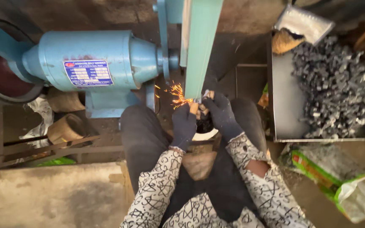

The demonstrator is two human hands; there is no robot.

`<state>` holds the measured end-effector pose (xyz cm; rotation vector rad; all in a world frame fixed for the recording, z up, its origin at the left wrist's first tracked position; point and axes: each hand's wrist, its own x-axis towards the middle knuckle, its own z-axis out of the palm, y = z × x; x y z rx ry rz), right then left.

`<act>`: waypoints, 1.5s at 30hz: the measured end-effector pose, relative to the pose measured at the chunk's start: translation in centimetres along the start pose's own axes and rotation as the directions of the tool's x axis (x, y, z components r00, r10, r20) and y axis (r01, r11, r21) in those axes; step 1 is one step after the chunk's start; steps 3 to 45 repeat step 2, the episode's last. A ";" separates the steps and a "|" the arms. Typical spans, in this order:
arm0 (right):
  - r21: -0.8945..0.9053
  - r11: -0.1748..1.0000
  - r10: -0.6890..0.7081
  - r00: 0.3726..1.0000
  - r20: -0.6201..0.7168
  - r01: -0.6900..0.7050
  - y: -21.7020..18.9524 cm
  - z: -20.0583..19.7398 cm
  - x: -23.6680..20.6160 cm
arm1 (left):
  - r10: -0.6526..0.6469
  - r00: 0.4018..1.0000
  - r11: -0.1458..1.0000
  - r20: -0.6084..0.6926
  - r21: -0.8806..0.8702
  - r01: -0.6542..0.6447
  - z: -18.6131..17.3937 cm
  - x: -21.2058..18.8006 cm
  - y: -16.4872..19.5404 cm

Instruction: The person sits on the floor and grinds small metal pieces against a running bench grinder, producing sparks. They take pieces one at a time from a tray of finished parts, grind each piece, and place it into a container between their legs.

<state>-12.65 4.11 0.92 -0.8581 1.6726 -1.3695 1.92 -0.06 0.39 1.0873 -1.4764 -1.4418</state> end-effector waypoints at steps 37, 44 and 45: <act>0.023 0.999 -0.040 0.998 0.038 0.039 1.4 -0.9 -0.7 | -0.032 0.995 0.999 0.098 0.002 0.032 -0.4 -0.3 0.5; 0.023 0.999 -0.040 0.998 0.038 0.039 1.4 -0.9 -0.7 | -0.032 0.995 0.999 0.098 0.002 0.032 -0.4 -0.3 0.5; 0.023 0.999 -0.040 0.998 0.038 0.039 1.4 -0.9 -0.7 | -0.032 0.995 0.999 0.098 0.002 0.032 -0.4 -0.3 0.5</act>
